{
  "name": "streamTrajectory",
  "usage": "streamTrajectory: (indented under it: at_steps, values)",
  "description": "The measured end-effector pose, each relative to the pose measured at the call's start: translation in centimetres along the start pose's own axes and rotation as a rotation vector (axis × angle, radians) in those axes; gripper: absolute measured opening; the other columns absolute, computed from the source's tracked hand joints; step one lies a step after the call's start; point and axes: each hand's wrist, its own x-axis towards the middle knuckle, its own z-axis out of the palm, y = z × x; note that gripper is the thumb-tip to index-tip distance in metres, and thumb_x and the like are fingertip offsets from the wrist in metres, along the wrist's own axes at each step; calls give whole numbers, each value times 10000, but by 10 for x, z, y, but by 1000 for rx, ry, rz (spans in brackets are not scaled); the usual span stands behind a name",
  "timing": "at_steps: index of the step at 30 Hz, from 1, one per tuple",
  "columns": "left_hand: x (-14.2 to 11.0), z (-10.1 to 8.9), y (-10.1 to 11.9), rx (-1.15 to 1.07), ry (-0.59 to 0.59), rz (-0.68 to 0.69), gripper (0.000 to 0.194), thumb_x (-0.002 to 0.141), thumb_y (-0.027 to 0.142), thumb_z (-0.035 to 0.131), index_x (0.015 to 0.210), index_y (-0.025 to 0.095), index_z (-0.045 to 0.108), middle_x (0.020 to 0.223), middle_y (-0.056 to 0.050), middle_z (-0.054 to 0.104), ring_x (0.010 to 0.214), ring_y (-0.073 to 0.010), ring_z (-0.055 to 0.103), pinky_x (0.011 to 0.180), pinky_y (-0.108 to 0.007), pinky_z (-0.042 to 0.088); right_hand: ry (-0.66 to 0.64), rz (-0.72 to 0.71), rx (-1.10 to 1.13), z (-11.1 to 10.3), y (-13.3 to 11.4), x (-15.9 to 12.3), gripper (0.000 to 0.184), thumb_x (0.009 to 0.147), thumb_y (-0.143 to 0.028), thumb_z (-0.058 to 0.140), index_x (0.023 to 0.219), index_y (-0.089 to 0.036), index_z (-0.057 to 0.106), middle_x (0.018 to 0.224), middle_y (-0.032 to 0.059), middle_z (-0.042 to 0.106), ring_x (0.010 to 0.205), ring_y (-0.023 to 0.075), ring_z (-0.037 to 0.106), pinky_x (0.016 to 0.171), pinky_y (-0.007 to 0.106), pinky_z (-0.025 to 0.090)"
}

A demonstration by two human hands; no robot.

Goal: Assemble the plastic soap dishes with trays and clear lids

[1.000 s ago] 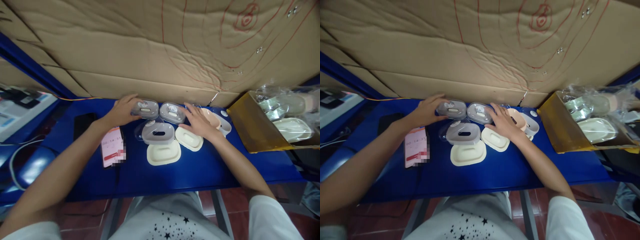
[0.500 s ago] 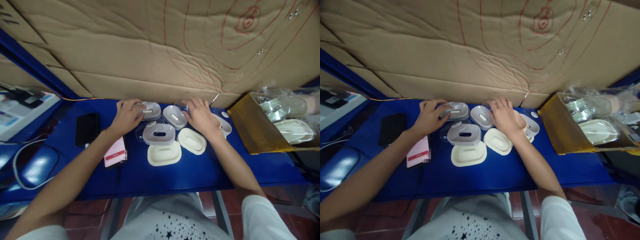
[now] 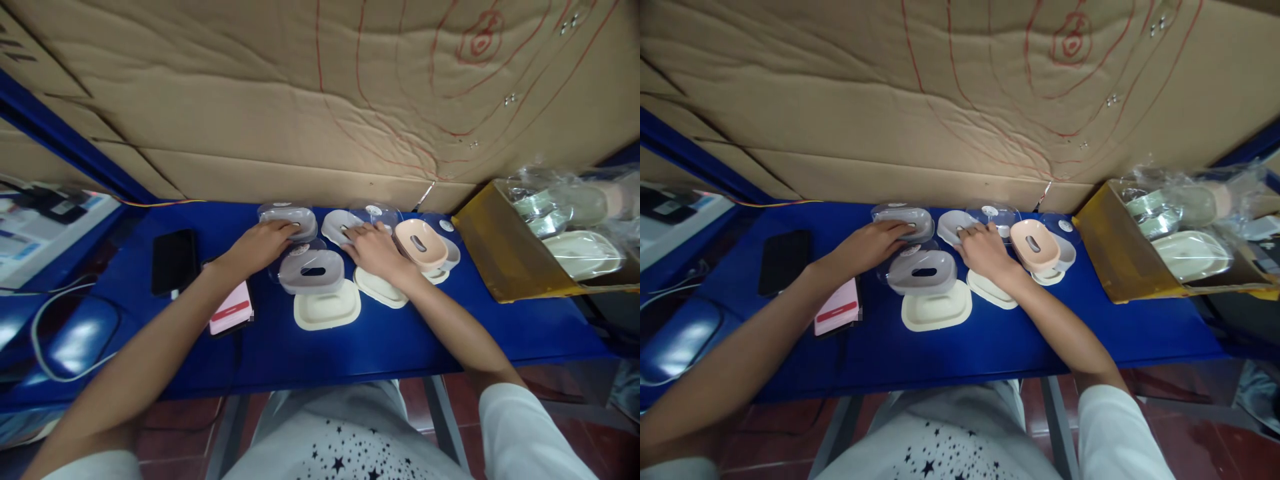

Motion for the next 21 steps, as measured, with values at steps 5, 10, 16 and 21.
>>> streamTrajectory:
  at_steps: [5, 10, 16, 21]
  values:
    - [10, -4, -2, -50, -1, 2, 442, 1002, 298, 527, 1369, 176, 742, 1368, -185, 763, 1289, -378, 725, 1133, -539, 556, 38, 99, 180, -16, 28, 7, 398, 1170, -405, 396, 1217, -154, 702, 1204, 179, 803, 1160, 327, 713, 1015, 431, 460]
    - [19, -13, 7, -186, 84, 7, 481, 1075, 445, 477, 1429, 195, 685, 1404, -144, 752, 1302, -330, 710, 1148, -482, 545, 113, 232, 385, -34, 67, 8, 497, 1181, -427, 249, 1197, -187, 684, 1049, 89, 826, 952, 231, 752, 831, 322, 516]
    - [39, -30, 35, -554, 236, 6, 511, 1074, 538, 539, 1425, 179, 632, 1314, -105, 771, 1175, -273, 735, 1046, -390, 570, 368, 497, 687, -53, 129, -6, 395, 1052, -532, 543, 982, -208, 757, 901, 60, 796, 975, 270, 739, 913, 379, 549]
    - [59, -26, 48, -408, 189, 138, 415, 1081, 416, 532, 1396, 191, 681, 1404, -122, 752, 1294, -301, 700, 1159, -462, 511, 481, 636, 721, -50, 177, -19, 518, 1031, -641, 525, 943, -203, 787, 973, 101, 813, 1003, 315, 751, 956, 455, 571]
